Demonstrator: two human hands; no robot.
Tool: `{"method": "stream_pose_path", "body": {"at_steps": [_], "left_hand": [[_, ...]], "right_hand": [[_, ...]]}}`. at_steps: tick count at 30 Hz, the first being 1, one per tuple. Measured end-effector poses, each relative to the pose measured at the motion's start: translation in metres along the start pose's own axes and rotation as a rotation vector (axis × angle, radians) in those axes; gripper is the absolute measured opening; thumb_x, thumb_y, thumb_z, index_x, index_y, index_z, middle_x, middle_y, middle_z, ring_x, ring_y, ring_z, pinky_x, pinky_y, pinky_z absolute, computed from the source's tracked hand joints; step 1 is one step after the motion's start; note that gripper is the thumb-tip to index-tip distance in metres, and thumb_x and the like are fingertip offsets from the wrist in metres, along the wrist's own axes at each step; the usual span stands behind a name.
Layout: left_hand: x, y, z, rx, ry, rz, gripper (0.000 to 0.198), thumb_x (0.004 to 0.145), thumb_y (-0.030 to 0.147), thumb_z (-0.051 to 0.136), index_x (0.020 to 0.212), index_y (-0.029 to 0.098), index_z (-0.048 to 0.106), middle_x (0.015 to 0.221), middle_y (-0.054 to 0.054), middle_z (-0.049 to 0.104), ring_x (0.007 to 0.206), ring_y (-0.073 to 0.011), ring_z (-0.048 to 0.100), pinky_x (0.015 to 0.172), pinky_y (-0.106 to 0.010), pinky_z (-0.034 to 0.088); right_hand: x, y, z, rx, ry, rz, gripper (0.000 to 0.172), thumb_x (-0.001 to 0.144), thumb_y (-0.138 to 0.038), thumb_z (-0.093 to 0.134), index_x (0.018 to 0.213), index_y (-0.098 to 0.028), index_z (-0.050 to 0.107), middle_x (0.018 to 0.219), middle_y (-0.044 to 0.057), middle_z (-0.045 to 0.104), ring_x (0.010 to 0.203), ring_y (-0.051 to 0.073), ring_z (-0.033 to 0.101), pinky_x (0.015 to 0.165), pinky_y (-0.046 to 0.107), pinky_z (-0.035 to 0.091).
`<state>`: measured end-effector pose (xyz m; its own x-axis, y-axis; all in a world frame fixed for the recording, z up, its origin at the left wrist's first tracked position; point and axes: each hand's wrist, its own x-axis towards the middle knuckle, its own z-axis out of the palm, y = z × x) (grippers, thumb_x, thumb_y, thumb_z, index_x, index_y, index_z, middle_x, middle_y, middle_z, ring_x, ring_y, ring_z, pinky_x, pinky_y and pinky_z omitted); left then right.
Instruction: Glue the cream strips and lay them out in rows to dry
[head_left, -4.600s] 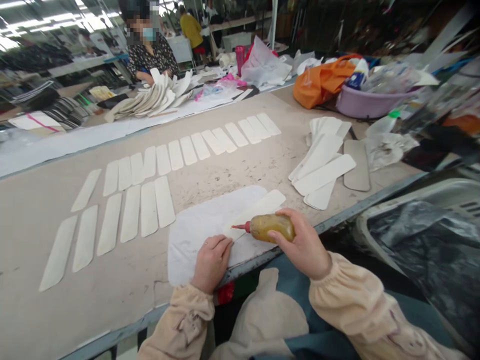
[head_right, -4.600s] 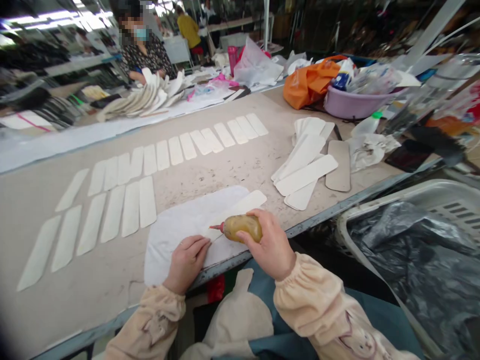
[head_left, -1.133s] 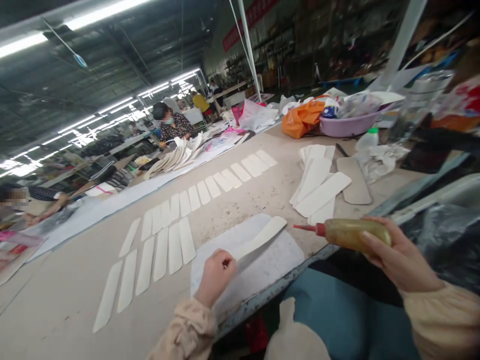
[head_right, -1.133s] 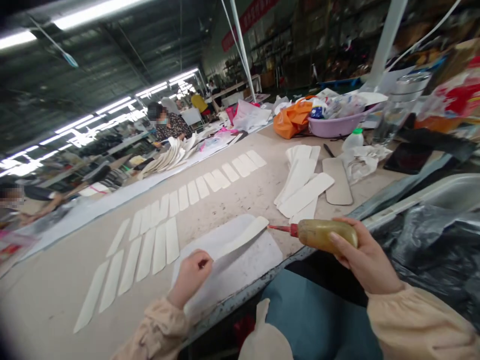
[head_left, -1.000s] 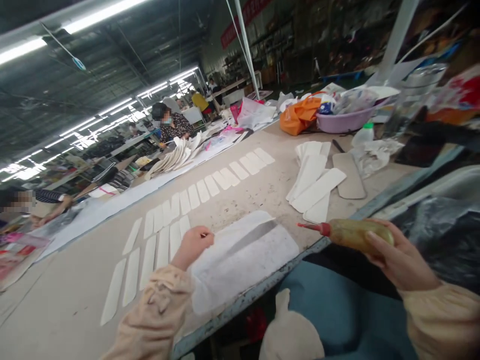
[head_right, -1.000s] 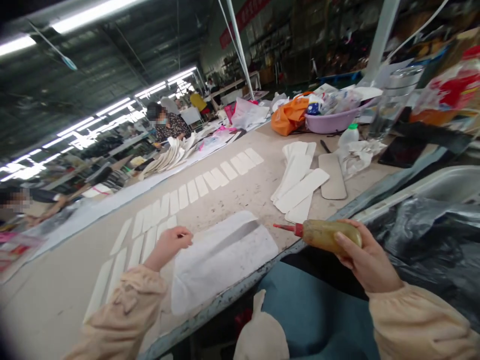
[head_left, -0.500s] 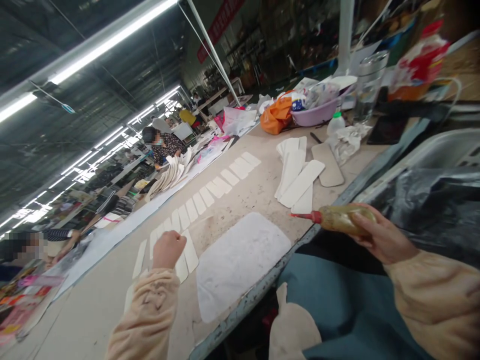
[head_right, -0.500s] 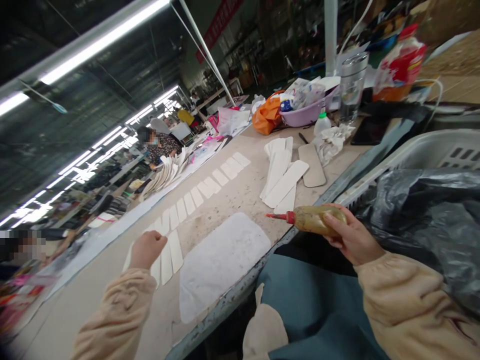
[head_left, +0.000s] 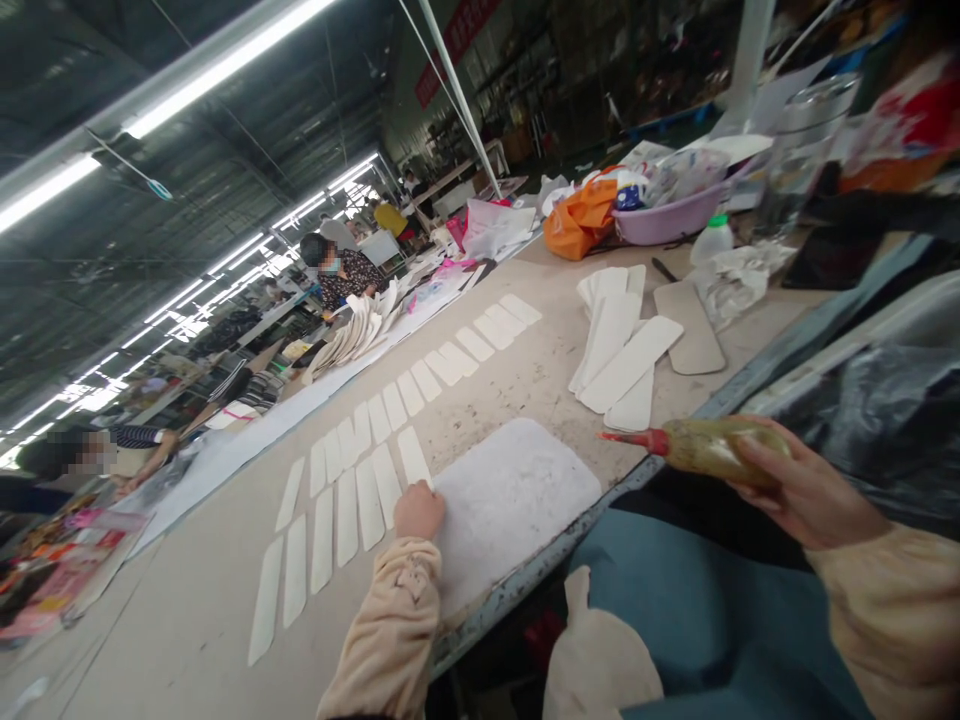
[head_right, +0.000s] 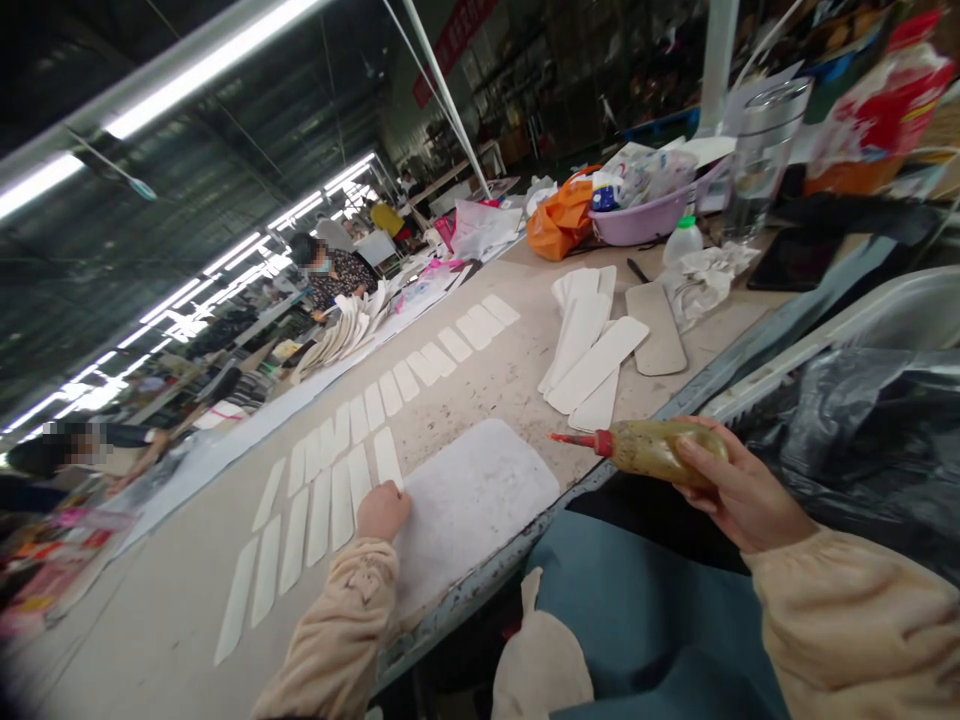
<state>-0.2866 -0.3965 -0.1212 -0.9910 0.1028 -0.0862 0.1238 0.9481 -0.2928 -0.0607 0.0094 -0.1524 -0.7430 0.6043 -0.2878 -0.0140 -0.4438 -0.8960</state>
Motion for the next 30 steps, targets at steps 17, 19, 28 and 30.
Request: {"method": "stream_pose_path", "body": {"at_steps": [17, 19, 28, 30], "left_hand": [[0.011, -0.019, -0.006, -0.053, -0.081, -0.001, 0.024, 0.082, 0.020, 0.040, 0.084, 0.018, 0.064, 0.087, -0.013, 0.069, 0.088, -0.0242, 0.064, 0.072, -0.031, 0.044], [0.009, -0.019, -0.011, -0.028, -0.068, 0.019, 0.027, 0.079, 0.016, 0.039, 0.085, 0.018, 0.065, 0.086, -0.013, 0.069, 0.083, -0.0249, 0.064, 0.068, -0.032, 0.044], [0.018, 0.131, -0.068, -0.484, 0.284, 0.479, 0.030, 0.084, 0.039, 0.046, 0.092, 0.020, 0.068, 0.091, -0.005, 0.067, 0.086, -0.0186, 0.061, 0.081, -0.028, 0.045], [0.021, 0.185, -0.072, -0.561, 0.294, 0.596, 0.029, 0.084, 0.037, 0.048, 0.093, 0.018, 0.068, 0.091, -0.005, 0.067, 0.082, -0.0161, 0.060, 0.080, -0.026, 0.045]], "right_hand": [[0.000, -0.003, -0.002, 0.120, -0.048, 0.014, 0.041, 0.066, -0.044, 0.073, 0.098, -0.028, 0.053, 0.074, 0.001, 0.052, 0.044, 0.009, 0.040, 0.031, 0.016, 0.018], [-0.001, -0.004, -0.001, 0.165, -0.081, 0.009, 0.047, 0.065, -0.045, 0.074, 0.101, -0.026, 0.050, 0.072, 0.000, 0.052, 0.042, 0.008, 0.039, 0.031, 0.015, 0.017], [0.002, -0.003, 0.001, 0.255, -0.145, -0.055, 0.042, 0.073, -0.044, 0.070, 0.103, -0.025, 0.048, 0.071, -0.003, 0.052, 0.041, 0.005, 0.038, 0.030, 0.011, 0.017], [0.002, -0.003, 0.000, 0.267, -0.143, -0.045, 0.042, 0.073, -0.044, 0.069, 0.104, -0.025, 0.048, 0.072, -0.002, 0.052, 0.040, 0.005, 0.038, 0.029, 0.011, 0.017]]}}
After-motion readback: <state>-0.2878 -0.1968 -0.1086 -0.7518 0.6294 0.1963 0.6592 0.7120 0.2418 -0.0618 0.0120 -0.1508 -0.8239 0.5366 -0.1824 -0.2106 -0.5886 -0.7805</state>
